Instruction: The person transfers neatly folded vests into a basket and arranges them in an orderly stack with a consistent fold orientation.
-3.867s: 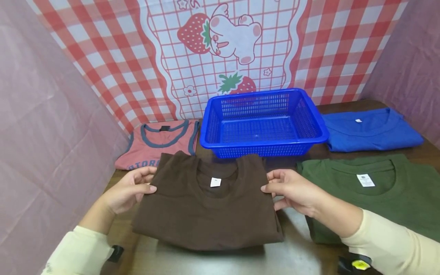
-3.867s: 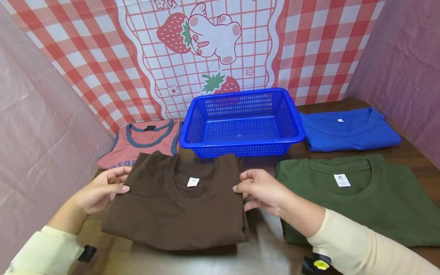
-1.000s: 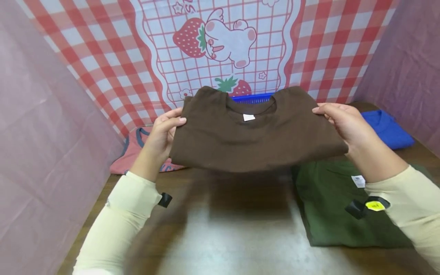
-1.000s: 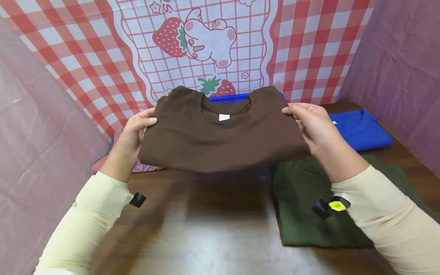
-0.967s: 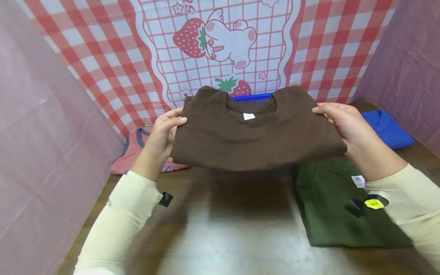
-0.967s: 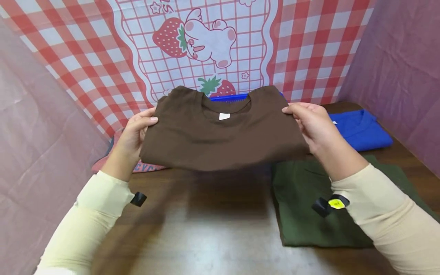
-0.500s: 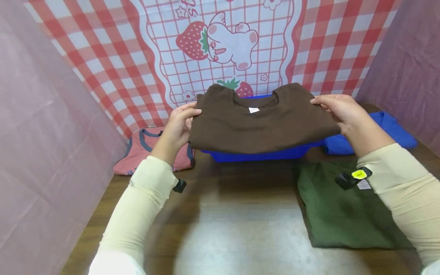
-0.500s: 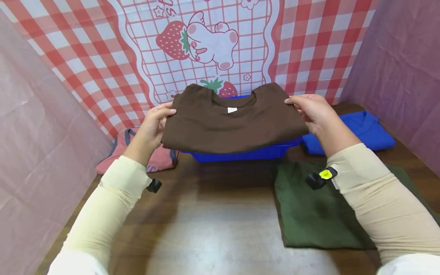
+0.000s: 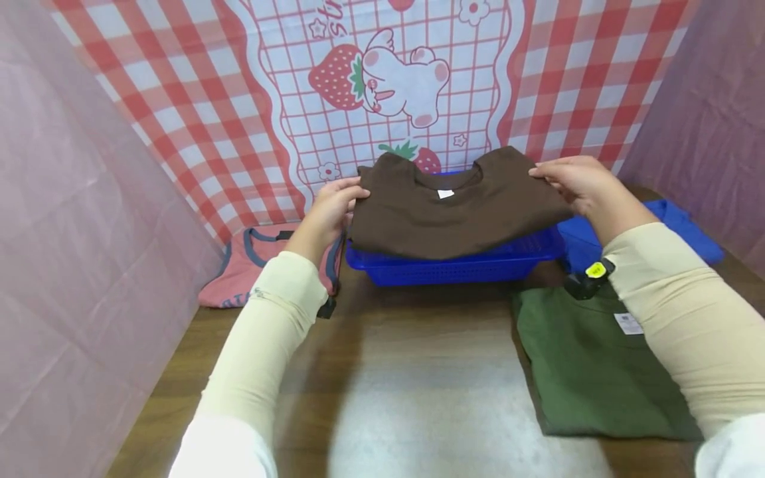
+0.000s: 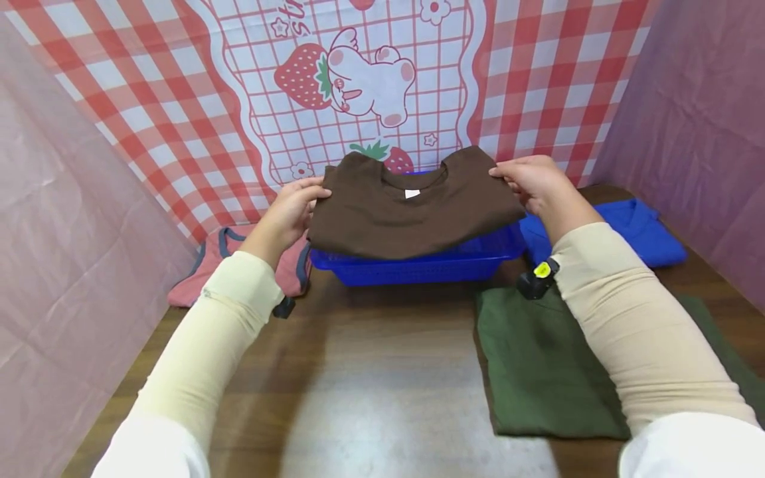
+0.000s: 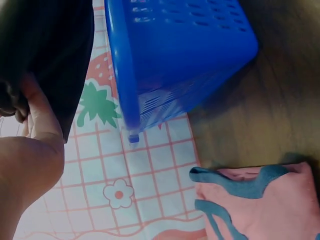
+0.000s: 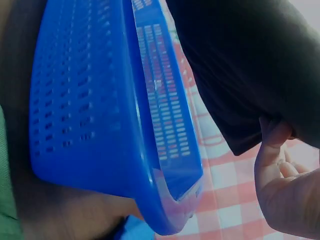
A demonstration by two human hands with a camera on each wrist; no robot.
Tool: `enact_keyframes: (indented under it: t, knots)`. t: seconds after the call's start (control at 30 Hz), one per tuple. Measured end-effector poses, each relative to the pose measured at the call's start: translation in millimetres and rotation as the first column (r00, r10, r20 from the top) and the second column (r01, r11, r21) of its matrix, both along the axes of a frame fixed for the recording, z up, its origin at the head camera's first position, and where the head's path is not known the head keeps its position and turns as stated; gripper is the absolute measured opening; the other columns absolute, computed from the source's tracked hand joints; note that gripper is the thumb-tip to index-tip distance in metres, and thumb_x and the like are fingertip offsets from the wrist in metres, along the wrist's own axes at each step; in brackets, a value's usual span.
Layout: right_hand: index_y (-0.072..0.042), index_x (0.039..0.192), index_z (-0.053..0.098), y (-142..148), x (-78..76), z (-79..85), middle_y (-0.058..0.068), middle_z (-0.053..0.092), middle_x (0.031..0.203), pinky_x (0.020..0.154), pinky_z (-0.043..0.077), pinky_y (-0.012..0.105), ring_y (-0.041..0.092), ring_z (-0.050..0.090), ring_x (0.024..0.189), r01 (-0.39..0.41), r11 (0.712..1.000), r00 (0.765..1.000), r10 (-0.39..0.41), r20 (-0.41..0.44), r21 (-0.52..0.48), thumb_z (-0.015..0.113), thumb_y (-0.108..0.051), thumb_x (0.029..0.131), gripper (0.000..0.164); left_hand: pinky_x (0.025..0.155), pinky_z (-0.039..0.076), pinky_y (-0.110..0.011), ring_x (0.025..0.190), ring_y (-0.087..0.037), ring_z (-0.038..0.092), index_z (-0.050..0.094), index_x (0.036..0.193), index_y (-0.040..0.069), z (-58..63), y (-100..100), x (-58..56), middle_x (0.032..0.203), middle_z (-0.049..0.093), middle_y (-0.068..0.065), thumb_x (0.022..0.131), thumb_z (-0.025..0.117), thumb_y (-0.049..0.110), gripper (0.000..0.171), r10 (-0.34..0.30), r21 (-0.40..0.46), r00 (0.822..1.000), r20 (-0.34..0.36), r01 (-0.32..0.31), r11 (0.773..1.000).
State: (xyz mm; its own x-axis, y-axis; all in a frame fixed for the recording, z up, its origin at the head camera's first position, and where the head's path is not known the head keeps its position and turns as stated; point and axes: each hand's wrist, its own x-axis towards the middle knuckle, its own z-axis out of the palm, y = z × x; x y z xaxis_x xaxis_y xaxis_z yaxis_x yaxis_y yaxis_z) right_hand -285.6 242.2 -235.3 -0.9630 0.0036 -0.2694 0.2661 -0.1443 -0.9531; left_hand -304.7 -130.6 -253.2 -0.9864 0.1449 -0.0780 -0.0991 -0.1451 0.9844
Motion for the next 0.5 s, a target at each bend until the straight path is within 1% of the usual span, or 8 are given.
enact_keyframes:
  t: [0.1, 0.13, 0.17, 0.23, 0.27, 0.33, 0.43, 0.5]
  knots:
    - [-0.011, 0.071, 0.066, -1, -6.0, -0.8, 0.001, 0.063, 0.067, 0.054, 0.052, 0.028, 0.013, 0.061, 0.059, -0.013, 1.000, 1.000, 0.013, -0.011, 0.009, 0.068, -0.010, 0.076, 0.005, 0.057, 0.049, -0.024, 0.080, -0.017, 0.058, 0.046, 0.126, 0.008, 1.3, 4, -4.9, 0.110, 0.057, -0.011, 0.078, 0.058, 0.001, 0.050, 0.004, -0.094, 1.000, -0.005, -0.004, 0.996]
    - [-0.011, 0.072, 0.065, -2, -8.0, -1.5, 0.001, 0.063, 0.068, 0.054, 0.052, 0.028, 0.013, 0.061, 0.059, -0.015, 1.000, 1.000, 0.016, -0.021, 0.022, 0.068, -0.009, 0.076, 0.005, 0.060, 0.050, -0.026, 0.082, -0.018, 0.057, 0.046, 0.127, 0.008, 1.2, 5, -6.4, 0.111, 0.056, -0.010, 0.078, 0.058, 0.001, 0.050, 0.004, -0.119, 1.000, -0.009, -0.005, 0.993]
    - [-0.012, 0.072, 0.065, -2, -10.2, -2.3, 0.001, 0.063, 0.067, 0.054, 0.052, 0.028, 0.012, 0.060, 0.059, -0.014, 0.999, 0.999, 0.016, -0.034, 0.043, 0.068, -0.009, 0.076, 0.006, 0.065, 0.051, -0.029, 0.085, -0.019, 0.056, 0.045, 0.127, 0.008, 0.6, 6, -7.7, 0.112, 0.054, -0.008, 0.079, 0.057, 0.001, 0.051, 0.003, -0.141, 1.000, -0.010, -0.004, 0.990]
    - [-0.013, 0.071, 0.064, -3, -13.8, -4.5, -0.001, 0.061, 0.065, 0.052, 0.051, 0.026, 0.010, 0.058, 0.057, -0.008, 0.996, 0.998, 0.014, -0.060, 0.090, 0.068, -0.010, 0.076, 0.007, 0.069, 0.050, -0.032, 0.087, -0.020, 0.056, 0.045, 0.128, 0.008, -2.1, 8, -10.6, 0.113, 0.053, -0.007, 0.079, 0.057, 0.001, 0.050, -0.002, -0.181, 1.000, -0.016, 0.000, 0.983]
    - [-0.014, 0.070, 0.064, -3, -15.5, -6.1, -0.001, 0.060, 0.064, 0.052, 0.050, 0.025, 0.010, 0.057, 0.055, -0.001, 0.993, 0.998, 0.008, -0.066, 0.115, 0.068, -0.011, 0.076, 0.008, 0.069, 0.050, -0.033, 0.086, -0.020, 0.055, 0.045, 0.127, 0.008, -4.1, 9, -12.1, 0.112, 0.054, -0.007, 0.080, 0.057, 0.002, 0.050, -0.002, -0.198, 1.000, -0.019, -0.002, 0.980]
    - [-0.014, 0.073, 0.065, -3, -18.9, -11.2, -0.003, 0.059, 0.063, 0.051, 0.050, 0.023, 0.008, 0.055, 0.053, 0.015, 0.985, 0.997, -0.002, -0.076, 0.173, 0.069, -0.013, 0.076, 0.005, 0.070, 0.050, -0.033, 0.085, -0.019, 0.055, 0.045, 0.127, 0.007, -8.8, 11, -14.4, 0.110, 0.054, -0.007, 0.080, 0.057, 0.002, 0.049, -0.004, -0.228, 1.000, -0.025, -0.002, 0.974]
    - [-0.014, 0.080, 0.062, -2, -20.7, -18.7, -0.006, 0.058, 0.062, 0.050, 0.049, 0.022, 0.006, 0.054, 0.053, 0.011, 0.966, 0.996, 0.012, -0.090, 0.259, 0.068, -0.016, 0.077, 0.008, 0.069, 0.050, -0.032, 0.083, -0.018, 0.055, 0.046, 0.127, 0.006, -14.6, 13, -17.2, 0.108, 0.056, -0.010, 0.081, 0.056, 0.002, 0.047, -0.004, -0.239, 1.000, -0.024, -0.002, 0.971]
    - [-0.014, 0.084, 0.060, -2, -21.1, -22.5, -0.007, 0.057, 0.061, 0.050, 0.048, 0.021, 0.005, 0.053, 0.053, 0.013, 0.957, 0.995, 0.017, -0.099, 0.289, 0.068, -0.017, 0.077, 0.010, 0.070, 0.050, -0.032, 0.085, -0.018, 0.056, 0.046, 0.127, 0.007, -15.8, 15, -17.8, 0.109, 0.056, -0.010, 0.082, 0.055, 0.001, 0.047, -0.004, -0.251, 1.000, -0.019, 0.000, 0.968]
